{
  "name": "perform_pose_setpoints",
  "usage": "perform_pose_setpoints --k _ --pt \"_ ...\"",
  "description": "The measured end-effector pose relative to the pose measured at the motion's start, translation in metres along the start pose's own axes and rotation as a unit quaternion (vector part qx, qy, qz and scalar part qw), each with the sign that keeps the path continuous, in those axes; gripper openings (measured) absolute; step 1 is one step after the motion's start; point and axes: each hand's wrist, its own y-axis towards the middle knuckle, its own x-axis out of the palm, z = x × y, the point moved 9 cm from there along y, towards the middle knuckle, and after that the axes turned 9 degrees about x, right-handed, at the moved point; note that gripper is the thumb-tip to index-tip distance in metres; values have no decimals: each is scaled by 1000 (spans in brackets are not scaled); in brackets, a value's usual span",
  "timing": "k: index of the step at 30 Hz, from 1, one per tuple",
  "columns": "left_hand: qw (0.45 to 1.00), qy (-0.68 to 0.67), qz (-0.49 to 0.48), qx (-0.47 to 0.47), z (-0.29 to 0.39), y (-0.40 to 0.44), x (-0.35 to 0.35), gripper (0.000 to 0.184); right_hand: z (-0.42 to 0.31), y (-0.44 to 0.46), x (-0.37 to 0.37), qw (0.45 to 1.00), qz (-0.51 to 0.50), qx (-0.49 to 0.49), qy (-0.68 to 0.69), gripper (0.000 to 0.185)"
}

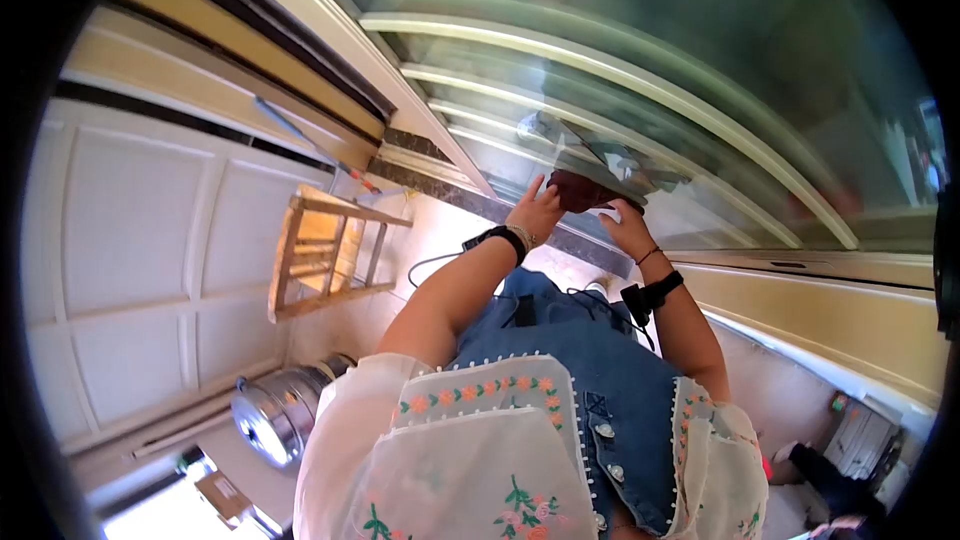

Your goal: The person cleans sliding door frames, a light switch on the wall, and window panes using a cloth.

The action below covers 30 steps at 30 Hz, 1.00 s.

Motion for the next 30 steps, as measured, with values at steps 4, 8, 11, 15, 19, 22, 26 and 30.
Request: perform_pose_setpoints --k 4,8,11,15,19,22,26,30 --pt "997 -40 -55 -24 -51 -29 4 36 -20 13 39 998 29 44 41 40" --pt "995 -30 -91 7 -84 -49 34 35 -56 20 61 995 71 67 -10 44" --pt "997 -53 -54 9 -81 -51 48 38 -52 12 62 992 107 59 -20 45" --pt "996 -82 24 -37 -76 -41 57 49 -49 13 51 994 99 26 -47 40" --pt "988 -127 67 -54 -66 -36 64 47 -45 11 53 995 103 -5 4 31" --pt "985 -141 88 -52 -57 -29 93 50 -22 13 67 993 111 -45 0 26" --pt "973 -146 177 -31 -58 -31 135 52 8 35 98 989 130 -45 46 24" --pt "967 -161 196 -36 -70 -41 188 51 41 54 146 986 148 -41 58 20"
